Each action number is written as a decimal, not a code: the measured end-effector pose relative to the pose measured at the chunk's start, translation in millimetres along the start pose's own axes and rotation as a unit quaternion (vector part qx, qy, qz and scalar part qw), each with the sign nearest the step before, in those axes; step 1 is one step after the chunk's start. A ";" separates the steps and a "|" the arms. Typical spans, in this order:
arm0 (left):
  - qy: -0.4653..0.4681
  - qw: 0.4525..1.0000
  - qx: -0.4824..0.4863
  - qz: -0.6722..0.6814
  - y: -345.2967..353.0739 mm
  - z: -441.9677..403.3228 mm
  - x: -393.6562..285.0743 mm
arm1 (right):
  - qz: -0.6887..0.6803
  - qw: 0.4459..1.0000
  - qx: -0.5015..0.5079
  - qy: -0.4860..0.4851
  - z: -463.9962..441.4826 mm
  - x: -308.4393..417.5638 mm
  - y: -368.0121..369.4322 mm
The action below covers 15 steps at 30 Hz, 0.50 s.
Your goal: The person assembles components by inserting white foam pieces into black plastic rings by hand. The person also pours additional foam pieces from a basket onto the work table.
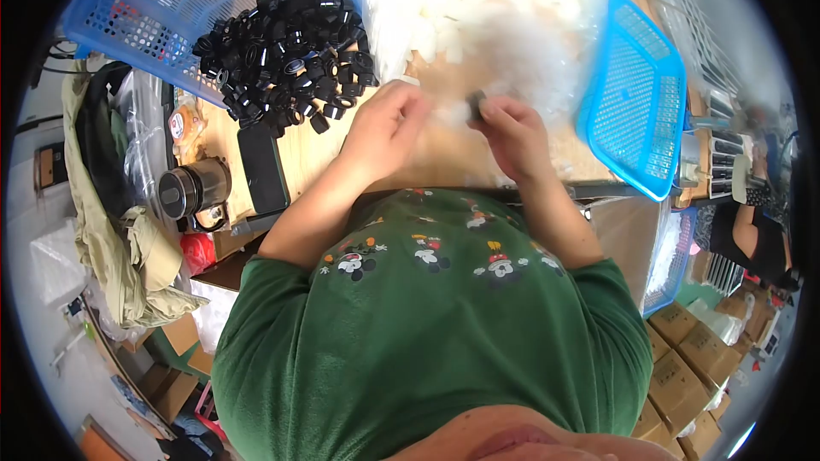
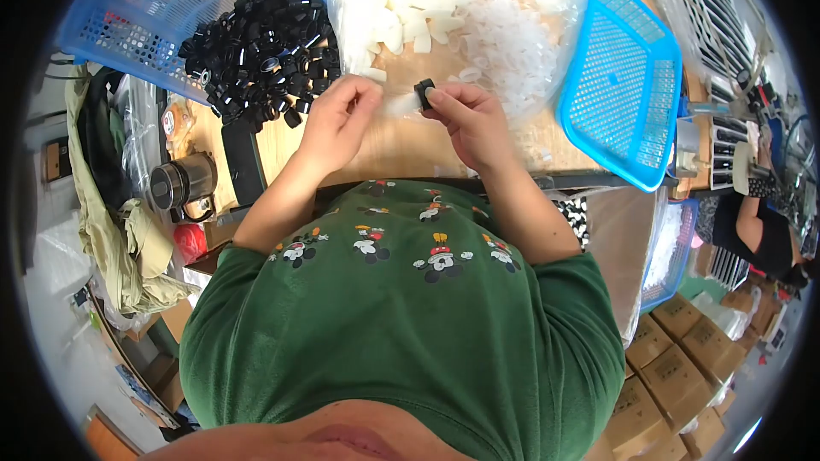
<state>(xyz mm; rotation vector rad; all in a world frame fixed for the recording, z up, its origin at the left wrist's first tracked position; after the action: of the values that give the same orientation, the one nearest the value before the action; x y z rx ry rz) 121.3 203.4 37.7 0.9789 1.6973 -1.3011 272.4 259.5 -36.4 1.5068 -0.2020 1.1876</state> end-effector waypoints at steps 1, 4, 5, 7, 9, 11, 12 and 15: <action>-0.004 1.000 -0.022 0.013 -3.4 -1.6 2.5 | 0.056 0.998 0.001 -0.030 -1.0 6.7 1.3; -0.062 0.998 0.016 0.011 8.6 -1.1 -2.3 | 0.224 0.967 -0.001 -0.118 6.3 29.6 14.7; -0.088 0.995 0.045 0.004 14.3 0.8 -2.9 | 0.279 0.949 0.000 -0.147 11.5 37.0 22.6; -0.123 0.987 0.089 0.057 25.1 3.0 9.1 | 0.414 0.878 0.018 -0.238 21.5 58.9 46.0; -0.123 0.981 0.112 0.100 33.3 5.5 15.7 | 0.564 0.746 0.045 -0.351 37.6 79.0 75.8; -0.094 0.980 0.112 0.134 32.0 9.3 15.1 | 0.572 0.724 0.073 -0.378 48.2 81.8 87.4; -0.009 0.993 0.089 0.078 24.8 5.4 -0.9 | 0.575 0.713 0.087 -0.391 52.6 82.1 92.8; 0.139 0.990 0.036 -0.013 13.8 4.7 -32.2 | 0.576 0.695 0.110 -0.415 59.5 83.0 103.2</action>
<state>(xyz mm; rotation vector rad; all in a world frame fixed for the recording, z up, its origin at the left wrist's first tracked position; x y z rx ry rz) 147.6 197.5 60.7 1.2303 1.8867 -1.2989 273.6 214.8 101.7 2.1047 -1.9215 1.3302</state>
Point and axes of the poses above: each hand's wrist, its own z-axis away from the middle knuckle, its own y-axis out of the palm, x = y × z, the point moved 10 cm from there along -z, towards the middle knuckle, and after that the axes turned 4 degrees about -y, right-handed, at the moved point
